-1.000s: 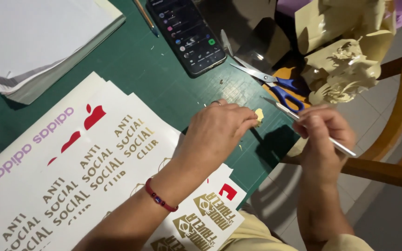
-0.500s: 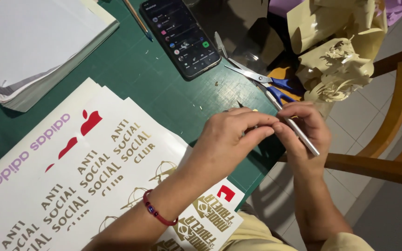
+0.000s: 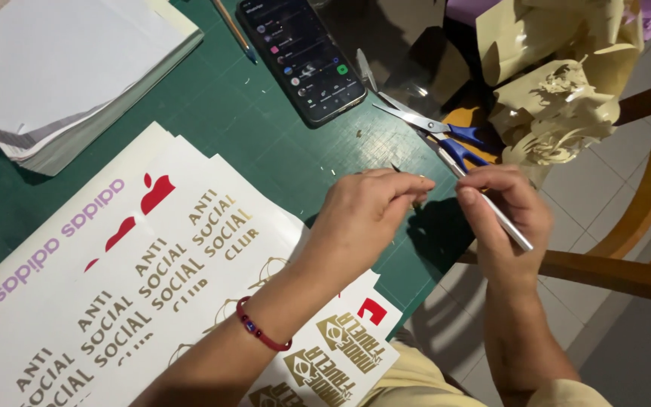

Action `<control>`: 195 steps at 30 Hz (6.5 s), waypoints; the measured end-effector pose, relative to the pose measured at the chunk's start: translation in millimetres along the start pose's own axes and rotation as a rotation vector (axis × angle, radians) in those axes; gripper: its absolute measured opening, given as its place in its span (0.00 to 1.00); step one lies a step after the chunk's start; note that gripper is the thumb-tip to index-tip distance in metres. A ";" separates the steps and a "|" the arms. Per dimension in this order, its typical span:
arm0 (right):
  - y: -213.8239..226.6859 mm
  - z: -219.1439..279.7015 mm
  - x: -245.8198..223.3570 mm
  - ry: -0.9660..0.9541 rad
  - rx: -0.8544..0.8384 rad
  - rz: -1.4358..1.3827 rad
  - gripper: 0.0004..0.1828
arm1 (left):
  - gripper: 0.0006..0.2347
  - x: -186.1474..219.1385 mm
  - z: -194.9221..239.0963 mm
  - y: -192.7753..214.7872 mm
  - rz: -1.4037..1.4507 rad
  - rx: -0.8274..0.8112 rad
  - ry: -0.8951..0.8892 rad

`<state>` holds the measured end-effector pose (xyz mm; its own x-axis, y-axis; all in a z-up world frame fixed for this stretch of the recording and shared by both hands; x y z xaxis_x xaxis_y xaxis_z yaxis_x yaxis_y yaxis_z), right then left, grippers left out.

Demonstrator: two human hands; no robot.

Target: Using a craft knife to remove excess vinyl from intricate sticker designs on a cutting mat.

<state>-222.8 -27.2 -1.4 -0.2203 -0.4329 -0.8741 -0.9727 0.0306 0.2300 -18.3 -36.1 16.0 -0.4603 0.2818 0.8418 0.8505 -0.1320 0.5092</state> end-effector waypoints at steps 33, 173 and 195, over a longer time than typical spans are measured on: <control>-30.1 52.6 -21.6 0.311 -0.322 -0.010 0.16 | 0.26 24.7 179.0 106.8 -1.017 -0.014 0.025; -72.7 58.2 -53.4 0.169 -0.525 -0.088 0.11 | 0.08 3.2 131.2 96.0 -0.829 0.044 0.000; 6.1 72.2 14.4 0.278 0.092 -0.328 0.19 | 0.20 -30.6 24.3 39.1 -0.546 0.023 0.070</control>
<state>-237.1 31.8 -43.5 0.1165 -0.6586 -0.7434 -0.9932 -0.0736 -0.0904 35.2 -26.8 5.8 -0.8514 0.2396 0.4666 0.4881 0.0363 0.8720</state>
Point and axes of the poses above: each hand's wrist, its own z-axis away from the middle knuckle, its own y-axis out of the back of the hand, x = y × z, the point moved 4 cm from there along -z, towards the middle knuckle, and after that the axes turned 9 degrees about -z, right-handed, at the moved point
